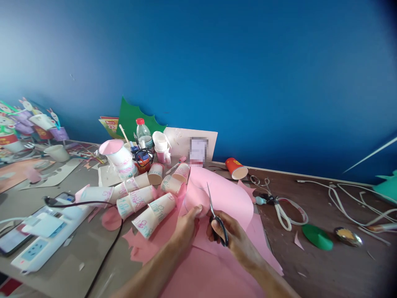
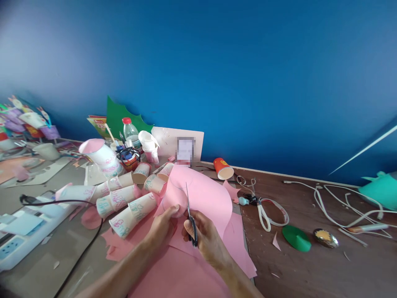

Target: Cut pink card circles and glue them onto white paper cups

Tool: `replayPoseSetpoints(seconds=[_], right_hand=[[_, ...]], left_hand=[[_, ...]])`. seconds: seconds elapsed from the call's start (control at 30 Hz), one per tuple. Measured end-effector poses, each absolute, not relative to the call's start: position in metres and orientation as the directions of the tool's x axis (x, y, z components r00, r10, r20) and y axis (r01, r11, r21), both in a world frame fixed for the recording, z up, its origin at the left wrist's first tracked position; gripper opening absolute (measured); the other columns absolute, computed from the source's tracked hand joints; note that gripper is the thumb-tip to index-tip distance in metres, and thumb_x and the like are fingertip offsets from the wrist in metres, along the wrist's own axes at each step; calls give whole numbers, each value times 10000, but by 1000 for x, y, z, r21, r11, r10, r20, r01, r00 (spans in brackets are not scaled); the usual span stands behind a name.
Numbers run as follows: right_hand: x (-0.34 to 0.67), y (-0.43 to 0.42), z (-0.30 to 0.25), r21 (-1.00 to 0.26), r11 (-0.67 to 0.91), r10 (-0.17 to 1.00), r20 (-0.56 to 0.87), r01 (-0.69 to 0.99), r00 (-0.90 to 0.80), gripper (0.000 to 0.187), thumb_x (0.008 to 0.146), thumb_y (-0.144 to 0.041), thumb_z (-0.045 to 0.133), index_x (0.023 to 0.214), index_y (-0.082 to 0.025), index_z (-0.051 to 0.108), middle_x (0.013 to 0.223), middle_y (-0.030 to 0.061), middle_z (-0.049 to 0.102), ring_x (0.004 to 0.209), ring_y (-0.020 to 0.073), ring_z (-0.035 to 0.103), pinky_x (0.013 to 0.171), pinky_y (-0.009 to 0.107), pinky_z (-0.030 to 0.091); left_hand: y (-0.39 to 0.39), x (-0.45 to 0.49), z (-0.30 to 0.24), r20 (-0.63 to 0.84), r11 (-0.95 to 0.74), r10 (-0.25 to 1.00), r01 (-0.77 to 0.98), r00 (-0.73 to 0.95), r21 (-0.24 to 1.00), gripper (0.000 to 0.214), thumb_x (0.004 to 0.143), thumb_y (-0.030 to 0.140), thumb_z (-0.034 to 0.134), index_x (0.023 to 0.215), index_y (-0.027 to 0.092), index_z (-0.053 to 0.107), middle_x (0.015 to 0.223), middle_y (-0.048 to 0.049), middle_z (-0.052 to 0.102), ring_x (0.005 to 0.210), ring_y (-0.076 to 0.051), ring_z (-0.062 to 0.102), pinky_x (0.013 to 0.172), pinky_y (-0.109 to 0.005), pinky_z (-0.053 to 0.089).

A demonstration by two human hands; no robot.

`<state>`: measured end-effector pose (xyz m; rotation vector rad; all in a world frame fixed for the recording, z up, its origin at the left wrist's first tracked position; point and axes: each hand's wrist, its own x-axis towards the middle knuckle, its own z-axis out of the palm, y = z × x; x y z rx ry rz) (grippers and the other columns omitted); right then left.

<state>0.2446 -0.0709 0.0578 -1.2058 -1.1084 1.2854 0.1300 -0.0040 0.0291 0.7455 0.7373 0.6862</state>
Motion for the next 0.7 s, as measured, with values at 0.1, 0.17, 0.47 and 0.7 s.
replayPoseSetpoints(seconds=[0.1, 0.17, 0.47, 0.7], right_hand=[[246, -71, 57, -994, -80, 997, -81, -81, 9, 432, 799, -555, 579, 972, -159, 595, 649, 9, 558, 613, 154, 477, 575, 283, 364], [247, -71, 55, -991, -92, 995, -94, -94, 15, 441, 797, -552, 584, 991, -157, 587, 643, 3, 547, 611, 152, 478, 574, 282, 369], [245, -70, 48, -985, -101, 993, -110, -138, 54, 445, 771, -558, 614, 991, -172, 593, 633, -5, 535, 593, 134, 483, 568, 270, 405], [247, -68, 43, -987, -101, 992, -110, -124, 68, 461, 768, -561, 616, 995, -161, 580, 623, -7, 533, 576, 124, 479, 550, 252, 409]], left_hand=[[-4, 130, 26, -326, 548, 764, -294, 557, 783, 360, 709, 479, 576, 695, 123, 631, 471, -52, 587, 440, -186, 535, 515, -337, 445], [-3, 129, 23, -323, 548, 762, -292, 562, 784, 361, 709, 490, 581, 693, 133, 631, 484, -50, 591, 472, -188, 548, 542, -335, 452], [0, 127, 2, -410, 526, 833, -305, 371, 794, 307, 683, 461, 659, 695, 158, 611, 550, -14, 586, 600, -181, 582, 612, -318, 468], [0, 128, 3, -427, 503, 859, -309, 283, 807, 343, 630, 482, 703, 632, 153, 610, 534, 0, 567, 561, -160, 576, 559, -273, 456]])
